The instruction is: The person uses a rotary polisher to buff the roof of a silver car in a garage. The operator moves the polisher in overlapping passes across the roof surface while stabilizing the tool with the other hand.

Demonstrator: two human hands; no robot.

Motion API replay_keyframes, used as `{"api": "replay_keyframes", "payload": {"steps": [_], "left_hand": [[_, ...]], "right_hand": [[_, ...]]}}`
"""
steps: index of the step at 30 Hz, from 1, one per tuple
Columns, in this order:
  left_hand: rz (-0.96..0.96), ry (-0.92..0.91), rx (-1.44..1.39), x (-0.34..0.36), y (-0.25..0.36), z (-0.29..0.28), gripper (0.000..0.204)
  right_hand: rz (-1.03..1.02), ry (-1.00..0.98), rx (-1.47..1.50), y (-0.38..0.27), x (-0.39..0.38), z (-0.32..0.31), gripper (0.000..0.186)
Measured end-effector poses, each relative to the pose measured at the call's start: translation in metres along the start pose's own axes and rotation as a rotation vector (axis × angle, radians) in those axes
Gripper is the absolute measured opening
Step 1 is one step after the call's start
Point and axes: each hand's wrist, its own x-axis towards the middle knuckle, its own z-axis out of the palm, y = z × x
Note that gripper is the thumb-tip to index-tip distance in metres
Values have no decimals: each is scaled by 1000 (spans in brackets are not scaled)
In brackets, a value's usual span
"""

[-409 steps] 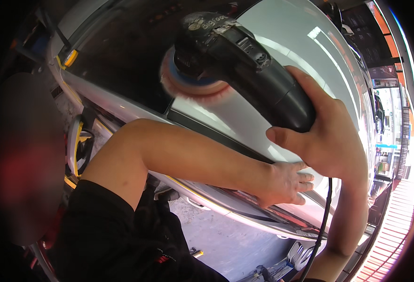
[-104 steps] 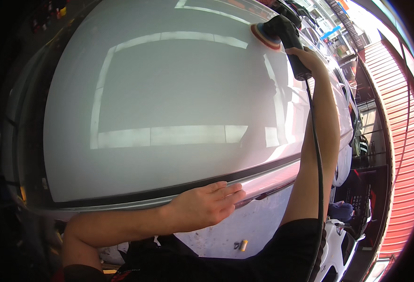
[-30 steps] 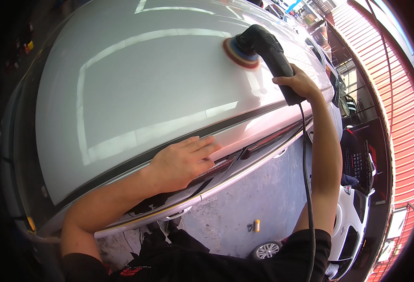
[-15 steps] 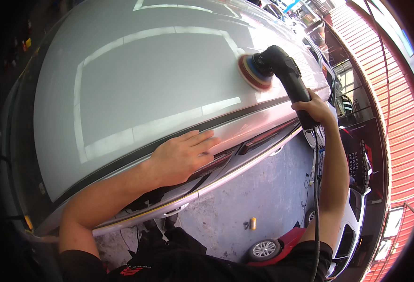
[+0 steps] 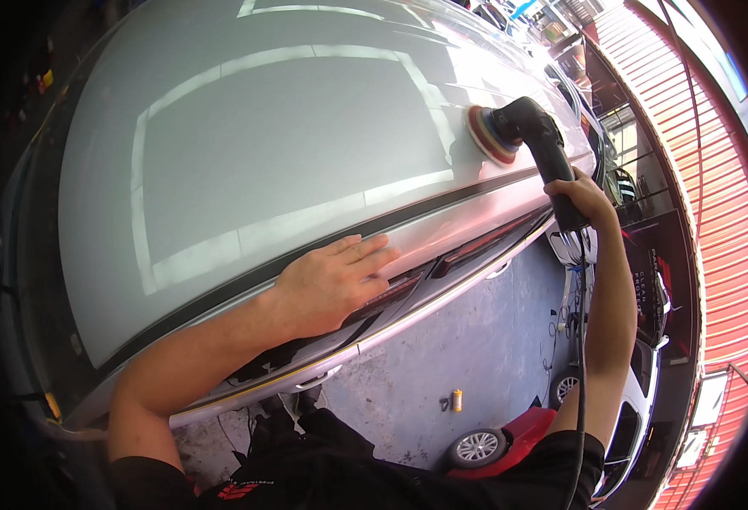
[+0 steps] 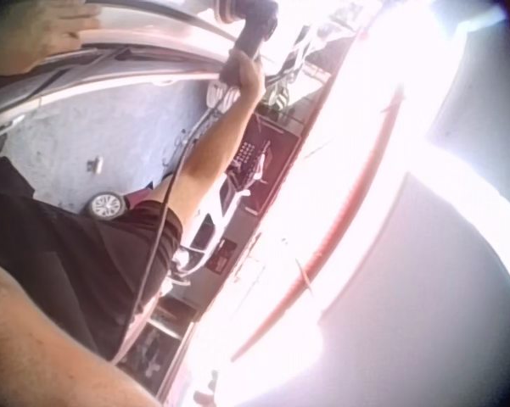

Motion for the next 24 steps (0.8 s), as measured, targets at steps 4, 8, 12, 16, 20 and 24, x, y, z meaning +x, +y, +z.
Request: {"api": "replay_keyframes", "payload": {"steps": [4, 8, 12, 16, 20, 24], "left_hand": [[-4, -2, -5, 2, 3, -2, 22], [-8, -5, 15, -1, 2, -5, 23], [-24, 30, -15, 1, 3, -2, 24], [-51, 35, -1, 1, 3, 1, 26], [-47, 25, 9, 1, 3, 0, 26], [-47, 7, 26, 2, 5, -1, 25]], "right_hand": [[-34, -11, -31, -5, -4, 2, 67], [-53, -43, -106, -38, -17, 7, 70], [-28, -47, -172, -50, -23, 2, 69], [-31, -34, -225, -62, -30, 3, 66], [1, -43, -200, -58, -27, 2, 64], [-12, -49, -157, -57, -25, 3, 61]]}}
